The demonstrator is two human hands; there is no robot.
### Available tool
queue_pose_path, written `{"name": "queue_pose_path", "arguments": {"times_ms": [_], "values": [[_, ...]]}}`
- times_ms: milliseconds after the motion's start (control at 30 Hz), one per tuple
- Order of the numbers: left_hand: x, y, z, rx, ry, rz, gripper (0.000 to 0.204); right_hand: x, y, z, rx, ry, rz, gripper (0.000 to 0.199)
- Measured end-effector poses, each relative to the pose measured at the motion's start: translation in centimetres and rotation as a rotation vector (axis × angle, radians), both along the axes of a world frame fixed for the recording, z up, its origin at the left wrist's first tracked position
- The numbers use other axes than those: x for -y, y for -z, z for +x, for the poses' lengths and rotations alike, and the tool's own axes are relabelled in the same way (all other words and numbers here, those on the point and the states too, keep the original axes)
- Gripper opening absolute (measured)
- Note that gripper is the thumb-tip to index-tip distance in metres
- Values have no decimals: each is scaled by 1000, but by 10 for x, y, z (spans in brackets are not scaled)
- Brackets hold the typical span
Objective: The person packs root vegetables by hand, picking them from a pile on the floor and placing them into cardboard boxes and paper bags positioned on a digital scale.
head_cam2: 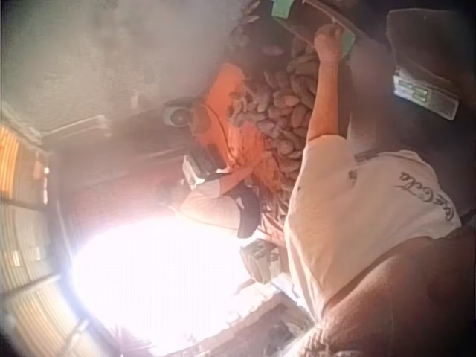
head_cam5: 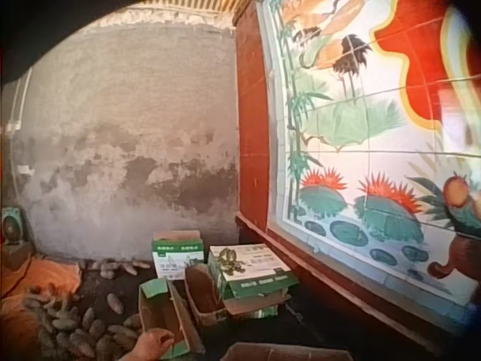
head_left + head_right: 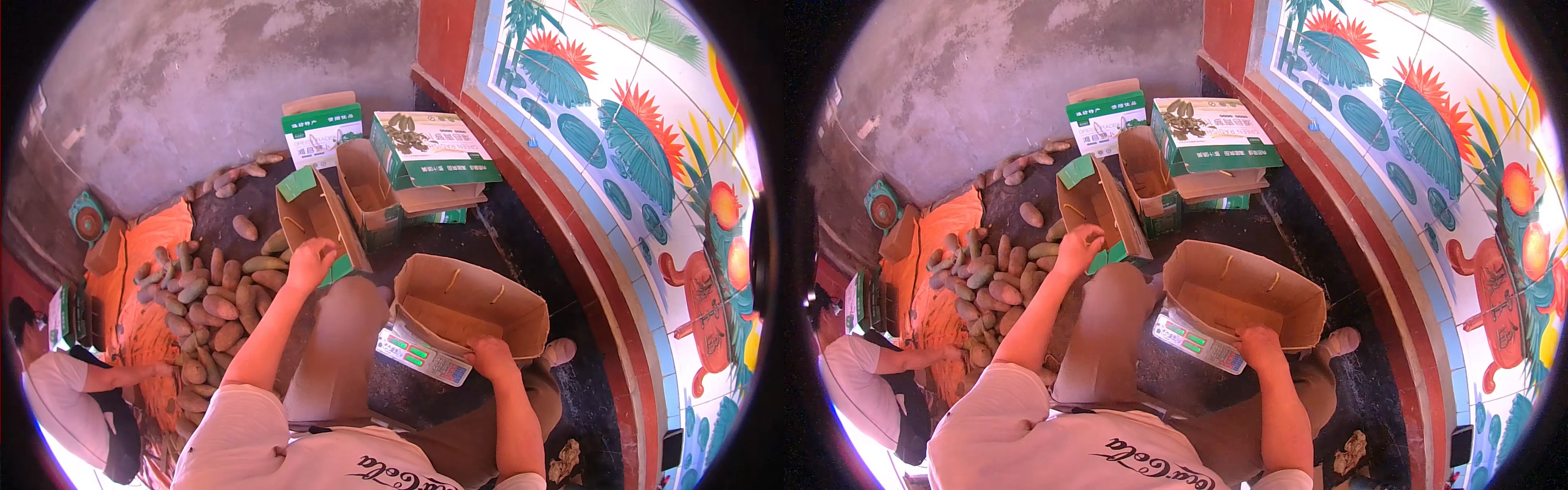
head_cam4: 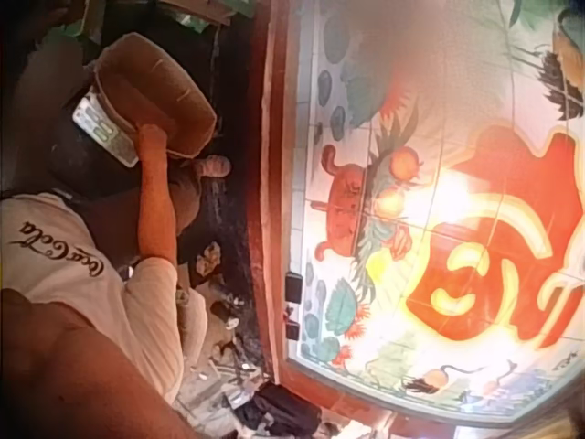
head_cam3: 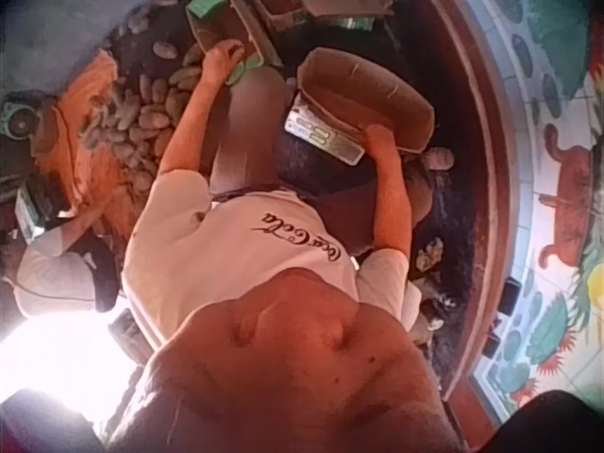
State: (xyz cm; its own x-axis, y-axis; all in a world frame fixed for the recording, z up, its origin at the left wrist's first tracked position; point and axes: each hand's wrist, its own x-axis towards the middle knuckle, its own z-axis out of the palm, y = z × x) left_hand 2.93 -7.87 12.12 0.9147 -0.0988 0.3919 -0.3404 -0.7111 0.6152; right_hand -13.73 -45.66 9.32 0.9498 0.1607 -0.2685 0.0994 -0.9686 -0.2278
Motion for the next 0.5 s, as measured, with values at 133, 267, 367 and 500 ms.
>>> {"name": "queue_pose_path", "arguments": {"times_ms": [133, 267, 367, 500], "values": [[-17, 66, 3, -261, -32, 162, 31, -1, 3, 1, -26, 8, -28, 27], [-24, 116, 10, -369, -89, 350, 49, -1, 4, 1, -53, 32, 4, 26], [-16, 130, 18, -537, -113, 478, 56, -2, 3, 1, -53, 32, 0, 26], [-18, 153, 26, -561, -79, 561, 58, -4, 6, 4, -70, 22, -33, 24]]}}
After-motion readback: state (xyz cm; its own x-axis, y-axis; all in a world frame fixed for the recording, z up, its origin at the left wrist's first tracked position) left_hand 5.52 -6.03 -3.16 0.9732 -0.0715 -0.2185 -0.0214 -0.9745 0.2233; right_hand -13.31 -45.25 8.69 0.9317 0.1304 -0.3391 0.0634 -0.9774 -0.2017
